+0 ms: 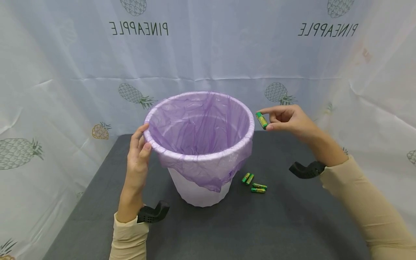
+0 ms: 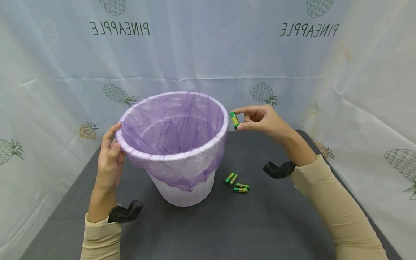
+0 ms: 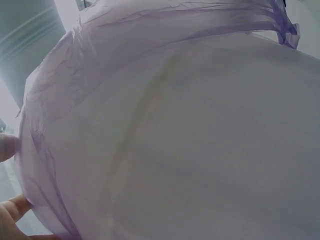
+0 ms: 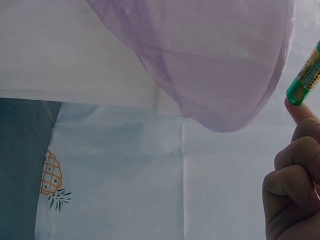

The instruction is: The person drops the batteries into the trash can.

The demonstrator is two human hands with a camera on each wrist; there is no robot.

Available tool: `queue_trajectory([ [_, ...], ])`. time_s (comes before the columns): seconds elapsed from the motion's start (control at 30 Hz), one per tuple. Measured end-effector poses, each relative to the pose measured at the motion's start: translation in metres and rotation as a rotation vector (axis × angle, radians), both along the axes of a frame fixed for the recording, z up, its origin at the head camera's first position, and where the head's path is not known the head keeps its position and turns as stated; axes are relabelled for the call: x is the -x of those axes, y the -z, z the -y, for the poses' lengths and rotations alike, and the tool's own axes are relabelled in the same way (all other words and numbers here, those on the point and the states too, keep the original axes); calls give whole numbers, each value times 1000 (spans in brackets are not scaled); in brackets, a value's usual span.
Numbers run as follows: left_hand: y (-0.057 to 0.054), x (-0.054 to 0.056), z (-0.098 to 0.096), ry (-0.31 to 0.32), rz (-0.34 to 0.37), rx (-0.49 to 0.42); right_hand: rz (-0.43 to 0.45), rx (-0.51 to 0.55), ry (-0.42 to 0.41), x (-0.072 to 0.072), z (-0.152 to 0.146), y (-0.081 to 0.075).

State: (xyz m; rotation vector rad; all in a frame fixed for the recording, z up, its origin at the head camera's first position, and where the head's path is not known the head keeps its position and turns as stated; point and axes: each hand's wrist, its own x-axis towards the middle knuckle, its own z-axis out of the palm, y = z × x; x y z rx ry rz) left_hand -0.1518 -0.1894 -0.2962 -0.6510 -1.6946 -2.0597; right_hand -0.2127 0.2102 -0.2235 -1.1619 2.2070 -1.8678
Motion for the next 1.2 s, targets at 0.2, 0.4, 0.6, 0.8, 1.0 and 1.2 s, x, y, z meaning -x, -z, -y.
queue_trajectory([
  [0.2, 2, 1, 1, -6, -2, 5, 11, -67, 48, 0, 7, -6],
  [0.4, 2, -1, 1, 2, -23, 6, 29, -102, 82, 3, 15, -8],
  [0.6, 2, 0, 1, -10, 5, 2, 39, -79, 61, 6, 22, -5],
  [0.8, 0, -1, 0, -28, 38, 4, 66, -76, 68, 8, 25, -1],
  [1.0, 1, 0, 0, -13, 28, 12, 79, -105, 103, 8, 27, 1],
  [1.2, 1, 0, 1, 14, -9, 13, 93, -125, 131, 6, 30, 2],
])
